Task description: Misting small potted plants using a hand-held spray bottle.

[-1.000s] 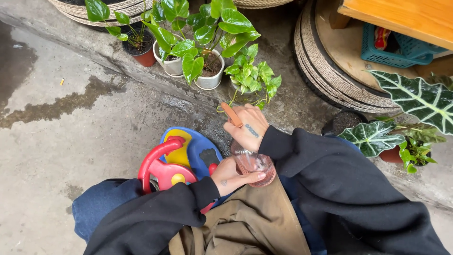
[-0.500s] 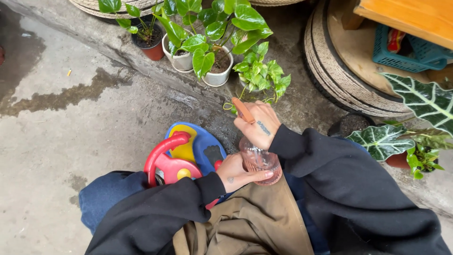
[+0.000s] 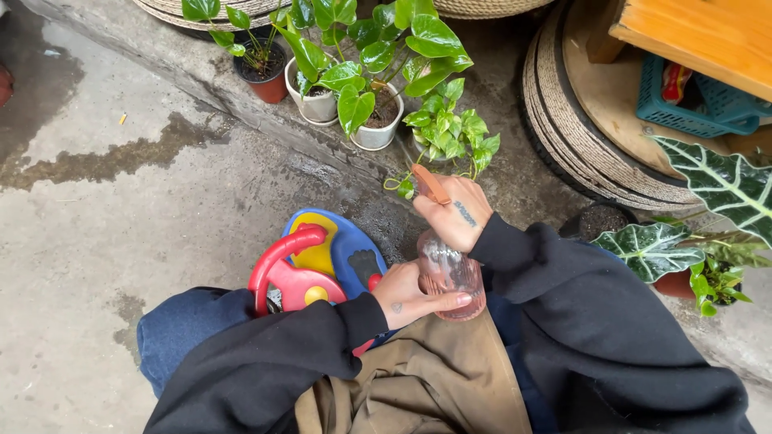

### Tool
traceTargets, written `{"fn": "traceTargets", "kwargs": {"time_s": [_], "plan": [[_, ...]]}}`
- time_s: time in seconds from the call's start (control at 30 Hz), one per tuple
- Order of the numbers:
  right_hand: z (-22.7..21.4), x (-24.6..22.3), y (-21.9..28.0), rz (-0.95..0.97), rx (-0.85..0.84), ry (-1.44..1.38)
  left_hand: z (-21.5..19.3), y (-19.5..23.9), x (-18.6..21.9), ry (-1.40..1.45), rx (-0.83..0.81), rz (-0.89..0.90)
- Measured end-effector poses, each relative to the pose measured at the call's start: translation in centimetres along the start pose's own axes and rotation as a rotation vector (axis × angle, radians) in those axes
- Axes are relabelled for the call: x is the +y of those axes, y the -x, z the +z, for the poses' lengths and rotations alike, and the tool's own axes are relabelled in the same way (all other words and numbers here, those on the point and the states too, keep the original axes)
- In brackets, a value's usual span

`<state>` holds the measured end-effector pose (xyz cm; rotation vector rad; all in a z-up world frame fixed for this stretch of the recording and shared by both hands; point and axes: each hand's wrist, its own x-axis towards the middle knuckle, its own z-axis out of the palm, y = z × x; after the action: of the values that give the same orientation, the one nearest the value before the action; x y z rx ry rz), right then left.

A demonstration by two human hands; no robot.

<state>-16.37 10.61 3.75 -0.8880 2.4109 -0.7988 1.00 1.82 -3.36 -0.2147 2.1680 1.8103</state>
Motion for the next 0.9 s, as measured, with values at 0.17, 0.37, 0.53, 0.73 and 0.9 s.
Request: {"fn": "traceTargets", "kwargs": {"time_s": [0.17,0.37,0.53,0.73,0.9], "plan": [[-0.3,2.7,-1.4,0.131,-0.01,-0.028,-0.7,0.6,2.2,-0.014,0.015,0.01],[-3.0,1.2,-2.0,0.202,0.016,-0.155,-1.3,0.5,1.8,0.017,0.022,0.054],[-4.6,1.1,-2.7,0.205,-0.002,-0.152,-1.3,0.1,1.9,0.121,0.017,0.155],[-4.5,2.0,-3.6,0.265,-0.031,-0.137,-1.3,0.6,2.4,0.121,-0.007,0.204],[-4.7,2.6,-3.5,0.293,-0.029,-0.124,-1.7,1.1,3.1,0.114,-0.012,0.193]]}}
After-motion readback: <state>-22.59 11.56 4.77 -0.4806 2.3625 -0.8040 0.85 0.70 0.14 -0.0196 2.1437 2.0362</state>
